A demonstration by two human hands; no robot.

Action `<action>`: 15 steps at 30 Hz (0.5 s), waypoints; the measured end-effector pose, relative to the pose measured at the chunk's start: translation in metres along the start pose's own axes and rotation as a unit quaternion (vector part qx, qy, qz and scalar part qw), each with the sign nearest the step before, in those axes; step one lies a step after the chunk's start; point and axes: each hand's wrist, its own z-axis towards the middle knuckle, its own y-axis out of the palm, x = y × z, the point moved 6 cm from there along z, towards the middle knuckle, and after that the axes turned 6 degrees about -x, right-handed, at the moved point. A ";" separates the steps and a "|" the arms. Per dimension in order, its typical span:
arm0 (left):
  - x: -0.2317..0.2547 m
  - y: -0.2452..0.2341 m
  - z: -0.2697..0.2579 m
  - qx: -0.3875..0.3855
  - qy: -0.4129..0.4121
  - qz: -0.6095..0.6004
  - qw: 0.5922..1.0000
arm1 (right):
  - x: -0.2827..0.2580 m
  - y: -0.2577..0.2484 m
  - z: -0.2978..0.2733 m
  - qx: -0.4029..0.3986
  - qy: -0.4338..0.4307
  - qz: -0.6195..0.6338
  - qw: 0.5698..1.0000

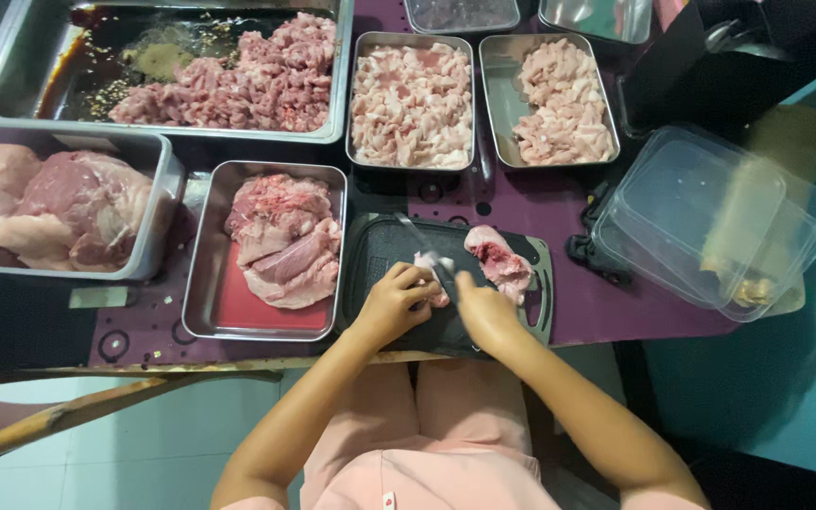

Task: The person slices a piece of raw meat into smaller portions using a knife on a cutting board, then places the sliced pieces into a metal tray.

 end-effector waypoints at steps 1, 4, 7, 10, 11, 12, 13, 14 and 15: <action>-0.001 -0.001 0.000 0.001 0.001 -0.002 1.000 | 0.006 -0.004 -0.010 0.008 0.012 0.020 1.000; 0.001 -0.001 -0.001 0.003 0.016 0.004 1.000 | 0.023 -0.024 -0.028 0.041 0.024 0.066 0.997; 0.005 -0.001 -0.003 -0.004 0.016 0.003 1.000 | 0.032 -0.045 -0.040 0.084 0.035 0.093 0.991; 0.007 -0.006 0.000 0.002 0.008 -0.001 1.000 | 0.022 -0.048 -0.044 0.066 0.008 0.102 0.993; 0.009 -0.006 -0.001 0.005 0.003 -0.004 1.000 | 0.018 -0.042 -0.049 0.048 -0.006 0.105 0.993; 0.009 -0.007 -0.001 0.005 -0.003 -0.009 1.000 | 0.014 -0.033 -0.053 0.026 0.006 0.074 0.997; 0.009 -0.007 -0.001 0.005 -0.009 -0.013 1.000 | 0.009 -0.022 -0.056 0.004 0.017 0.044 0.999; 0.007 -0.007 -0.001 0.005 -0.015 -0.018 1.000 | 0.006 -0.012 -0.055 -0.018 0.028 0.013 0.999; 0.007 -0.007 -0.002 0.004 -0.013 -0.015 1.000 | 0.003 -0.005 -0.048 -0.017 0.027 0.007 0.999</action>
